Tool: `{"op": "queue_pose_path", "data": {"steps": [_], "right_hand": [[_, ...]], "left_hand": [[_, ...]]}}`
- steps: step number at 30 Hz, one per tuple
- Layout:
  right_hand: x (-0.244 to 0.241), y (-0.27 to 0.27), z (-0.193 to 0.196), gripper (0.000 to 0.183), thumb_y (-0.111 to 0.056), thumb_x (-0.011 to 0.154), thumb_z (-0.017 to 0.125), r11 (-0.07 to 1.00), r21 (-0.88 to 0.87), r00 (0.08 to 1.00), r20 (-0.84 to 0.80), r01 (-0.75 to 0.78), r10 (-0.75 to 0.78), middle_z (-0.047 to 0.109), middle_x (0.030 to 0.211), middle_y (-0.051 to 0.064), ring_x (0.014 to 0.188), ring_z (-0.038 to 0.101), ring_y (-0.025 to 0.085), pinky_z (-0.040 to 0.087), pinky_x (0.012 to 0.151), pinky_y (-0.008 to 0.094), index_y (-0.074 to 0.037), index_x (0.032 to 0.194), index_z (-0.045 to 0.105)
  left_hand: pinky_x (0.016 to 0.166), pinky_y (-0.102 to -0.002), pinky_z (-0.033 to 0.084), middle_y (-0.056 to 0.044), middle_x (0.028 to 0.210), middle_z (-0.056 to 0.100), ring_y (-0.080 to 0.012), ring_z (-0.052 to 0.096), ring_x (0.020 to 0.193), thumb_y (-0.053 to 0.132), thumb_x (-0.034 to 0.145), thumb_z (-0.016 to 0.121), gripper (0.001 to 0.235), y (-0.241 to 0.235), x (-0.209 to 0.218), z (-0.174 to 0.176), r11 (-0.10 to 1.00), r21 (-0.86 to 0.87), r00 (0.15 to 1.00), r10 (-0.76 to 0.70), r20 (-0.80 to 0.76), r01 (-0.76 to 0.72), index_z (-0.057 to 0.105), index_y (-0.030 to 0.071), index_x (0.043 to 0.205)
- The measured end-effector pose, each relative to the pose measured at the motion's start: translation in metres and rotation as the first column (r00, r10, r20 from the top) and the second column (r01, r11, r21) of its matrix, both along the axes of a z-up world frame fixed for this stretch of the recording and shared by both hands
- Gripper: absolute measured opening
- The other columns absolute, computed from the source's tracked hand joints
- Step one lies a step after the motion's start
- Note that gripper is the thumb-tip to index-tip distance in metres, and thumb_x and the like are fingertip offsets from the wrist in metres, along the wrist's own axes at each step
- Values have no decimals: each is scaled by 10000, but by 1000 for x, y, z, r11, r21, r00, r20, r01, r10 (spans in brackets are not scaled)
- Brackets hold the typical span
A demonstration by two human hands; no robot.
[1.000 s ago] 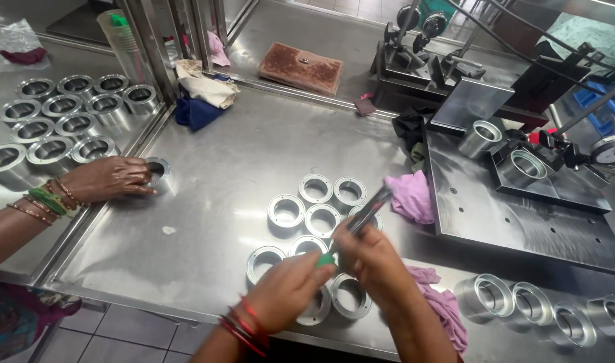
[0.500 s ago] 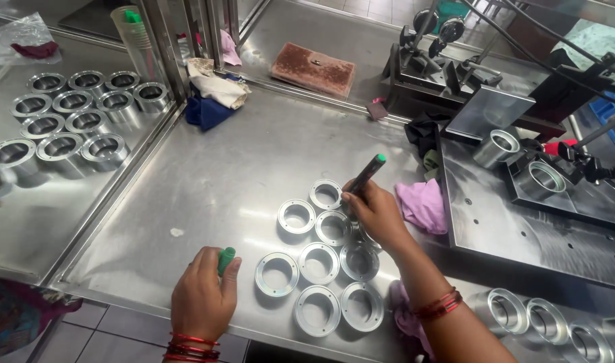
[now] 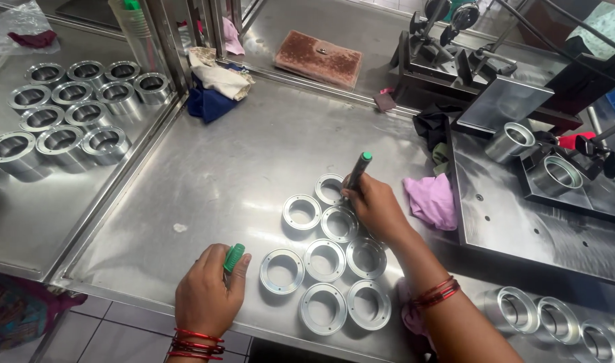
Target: The person is cleaning and sorting small circular metal rings at a industrial workbench.
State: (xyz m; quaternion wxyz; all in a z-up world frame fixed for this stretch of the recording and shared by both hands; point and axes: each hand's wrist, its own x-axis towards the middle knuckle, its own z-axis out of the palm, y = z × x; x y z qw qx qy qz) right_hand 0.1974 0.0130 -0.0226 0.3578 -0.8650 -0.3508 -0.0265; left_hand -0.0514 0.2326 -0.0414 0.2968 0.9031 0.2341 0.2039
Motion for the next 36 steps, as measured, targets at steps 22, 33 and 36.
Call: {"op": "queue_pose_path", "data": {"steps": [22, 33, 36], "right_hand": [[-24, -19, -3, 209, -176, 957, 697, 997, -76, 999, 36, 30, -27, 702, 811, 168, 750, 682, 325, 502, 655, 414, -3, 1031, 605], [-43, 32, 22, 191, -149, 948, 655, 990, 92, 987, -111, -111, 121, 701, 805, 118, 692, 700, 241, 524, 642, 365, -19, 1082, 617], [-30, 32, 1, 168, -148, 952, 672, 984, -81, 988, -20, -157, 156, 694, 775, 168, 730, 689, 312, 509, 660, 398, -13, 1026, 605]], "left_hand": [[507, -376, 523, -35, 736, 671, -226, 668, 577, 412, 913, 659, 334, -2, 0, 2, 999, 41, 1000, 6, -23, -6, 636, 84, 852], [500, -378, 520, -42, 728, 662, -226, 665, 573, 411, 923, 647, 338, 1, -1, 2, 1000, 21, 1000, -4, 0, 4, 626, 84, 841], [498, -373, 521, -36, 729, 664, -221, 664, 566, 402, 922, 647, 328, 2, -1, 0, 1000, 25, 1000, -12, 29, 11, 625, 87, 834]]}}
